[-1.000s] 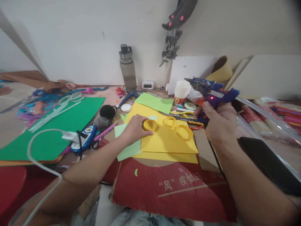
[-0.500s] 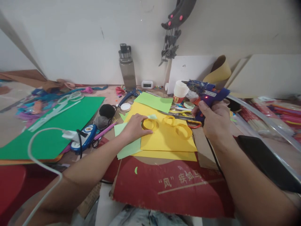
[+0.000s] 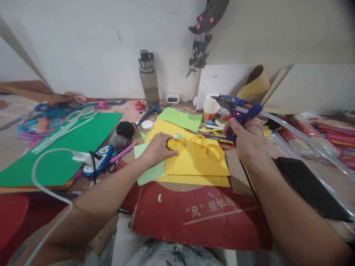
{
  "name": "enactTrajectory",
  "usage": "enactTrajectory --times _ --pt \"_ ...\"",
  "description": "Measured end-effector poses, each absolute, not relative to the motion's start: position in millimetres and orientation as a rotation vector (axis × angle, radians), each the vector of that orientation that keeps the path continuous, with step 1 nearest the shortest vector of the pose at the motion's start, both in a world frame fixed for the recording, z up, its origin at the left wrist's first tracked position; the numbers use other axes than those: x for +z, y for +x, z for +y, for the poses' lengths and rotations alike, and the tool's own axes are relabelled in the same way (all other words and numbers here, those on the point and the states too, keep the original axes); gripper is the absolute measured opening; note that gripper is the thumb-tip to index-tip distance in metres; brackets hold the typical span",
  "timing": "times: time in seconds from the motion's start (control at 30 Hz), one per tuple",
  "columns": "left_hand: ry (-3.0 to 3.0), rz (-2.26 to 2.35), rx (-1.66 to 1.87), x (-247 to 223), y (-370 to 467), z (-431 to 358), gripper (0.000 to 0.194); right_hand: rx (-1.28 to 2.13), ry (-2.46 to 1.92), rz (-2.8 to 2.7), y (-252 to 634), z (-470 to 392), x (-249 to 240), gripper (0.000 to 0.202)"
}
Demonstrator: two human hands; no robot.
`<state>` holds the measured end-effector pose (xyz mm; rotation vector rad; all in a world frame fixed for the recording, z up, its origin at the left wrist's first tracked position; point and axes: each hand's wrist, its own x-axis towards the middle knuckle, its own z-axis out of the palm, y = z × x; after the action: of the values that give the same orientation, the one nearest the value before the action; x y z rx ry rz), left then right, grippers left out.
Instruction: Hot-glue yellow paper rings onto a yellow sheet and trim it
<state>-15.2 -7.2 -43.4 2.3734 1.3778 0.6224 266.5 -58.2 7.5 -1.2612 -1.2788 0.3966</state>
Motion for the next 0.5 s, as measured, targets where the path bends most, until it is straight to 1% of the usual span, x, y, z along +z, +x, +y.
enactTrajectory --times 0.27,0.5 --pt "2.364 1.364 0.633 -40.7 -14.3 -8.1 0.057 0.439 -1.289 -1.217 257.5 -63.9 15.1 0.016" --pt "2.326 1.361 0.622 -33.9 -12.6 -12.1 0.061 0.465 -1.246 -1.2 256.5 -61.1 14.0 0.015"
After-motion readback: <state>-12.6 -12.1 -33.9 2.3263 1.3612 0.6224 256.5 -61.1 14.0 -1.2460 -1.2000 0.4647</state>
